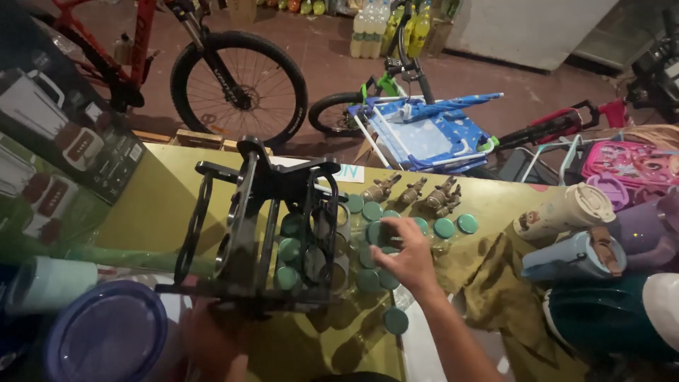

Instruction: The person assembles a black metal bicycle rack by hand, fitting metal pieces together, inserting screws, and wiping the surfaces with a cloth.

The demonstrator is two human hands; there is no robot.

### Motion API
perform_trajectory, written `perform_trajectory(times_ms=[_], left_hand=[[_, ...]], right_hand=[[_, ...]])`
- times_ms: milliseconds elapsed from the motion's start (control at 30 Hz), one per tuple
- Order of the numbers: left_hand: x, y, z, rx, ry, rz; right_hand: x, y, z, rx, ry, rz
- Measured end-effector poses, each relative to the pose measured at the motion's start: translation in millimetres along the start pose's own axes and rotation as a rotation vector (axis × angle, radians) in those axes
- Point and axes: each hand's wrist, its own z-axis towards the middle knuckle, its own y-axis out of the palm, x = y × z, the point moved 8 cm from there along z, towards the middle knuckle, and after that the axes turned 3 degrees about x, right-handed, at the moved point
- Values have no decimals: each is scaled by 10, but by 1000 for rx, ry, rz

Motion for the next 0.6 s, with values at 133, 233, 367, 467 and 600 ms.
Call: perform_trajectory(times_ms=[133, 233, 367, 467, 600], left_hand=[[-437, 195, -151, -53, -167, 115], [-671, 366, -242, -157, -184, 138], [-298, 137, -154, 1, -66, 64], [-169, 77, -172, 7, -92, 102], [-354, 179, -261, 14, -64, 220]], right_hand=[[-39, 123, 68, -63, -16, -25], [-8, 245, 137, -124, -26, -74], [103, 354, 205, -171, -105, -116], [114, 433, 220, -209, -218, -160], [-6, 581, 254, -313, -274, -397]])
